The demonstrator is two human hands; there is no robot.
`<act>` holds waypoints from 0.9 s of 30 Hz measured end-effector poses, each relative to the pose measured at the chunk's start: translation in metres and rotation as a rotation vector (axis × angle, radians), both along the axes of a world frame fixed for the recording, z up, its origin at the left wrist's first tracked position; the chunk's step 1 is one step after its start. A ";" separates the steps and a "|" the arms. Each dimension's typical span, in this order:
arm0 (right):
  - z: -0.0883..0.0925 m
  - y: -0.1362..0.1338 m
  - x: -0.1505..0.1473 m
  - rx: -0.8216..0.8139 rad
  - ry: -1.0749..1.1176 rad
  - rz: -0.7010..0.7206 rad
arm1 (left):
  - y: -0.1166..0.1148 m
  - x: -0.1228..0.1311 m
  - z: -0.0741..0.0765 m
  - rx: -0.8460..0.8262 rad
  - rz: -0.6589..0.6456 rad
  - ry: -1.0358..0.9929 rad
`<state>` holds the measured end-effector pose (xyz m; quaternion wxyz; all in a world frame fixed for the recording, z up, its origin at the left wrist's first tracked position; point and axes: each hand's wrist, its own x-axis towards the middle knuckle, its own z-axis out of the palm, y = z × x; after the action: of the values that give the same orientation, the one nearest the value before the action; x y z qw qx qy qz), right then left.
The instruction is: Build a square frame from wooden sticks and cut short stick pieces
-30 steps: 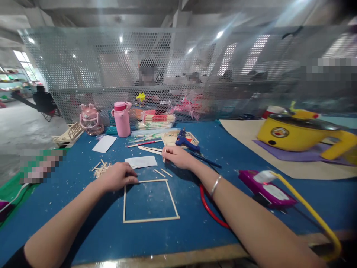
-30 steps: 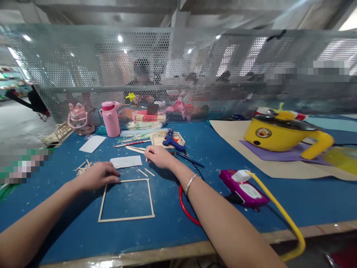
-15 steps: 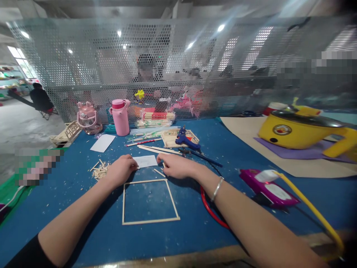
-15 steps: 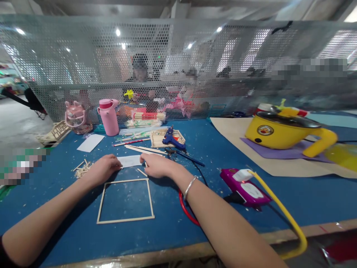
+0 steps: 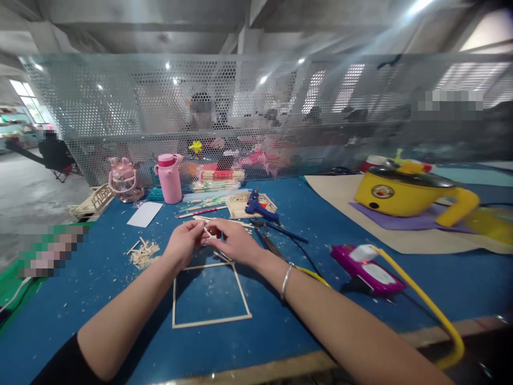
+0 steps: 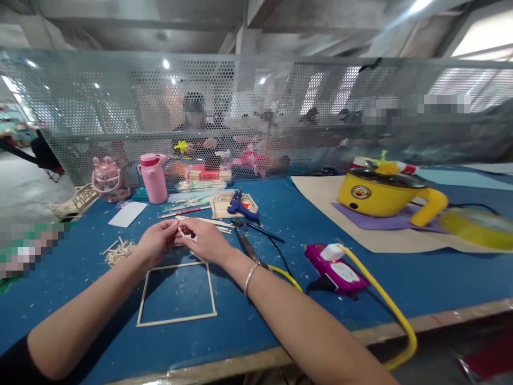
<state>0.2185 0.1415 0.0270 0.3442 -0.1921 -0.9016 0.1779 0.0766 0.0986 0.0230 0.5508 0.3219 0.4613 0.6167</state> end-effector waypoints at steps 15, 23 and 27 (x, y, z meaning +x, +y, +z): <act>-0.002 0.001 -0.006 -0.276 0.256 -0.051 | 0.002 0.007 -0.010 0.027 -0.080 0.123; -0.001 0.033 0.006 -0.116 -0.218 -0.324 | 0.013 -0.009 -0.024 0.263 -0.048 0.850; -0.007 0.036 0.003 -0.086 -0.365 -0.317 | 0.015 -0.008 -0.033 0.327 -0.133 1.183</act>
<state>0.2212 0.1779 0.0200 0.1908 -0.3747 -0.8990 0.1223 0.0690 0.1141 -0.0104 0.1824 0.7179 0.5668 0.3606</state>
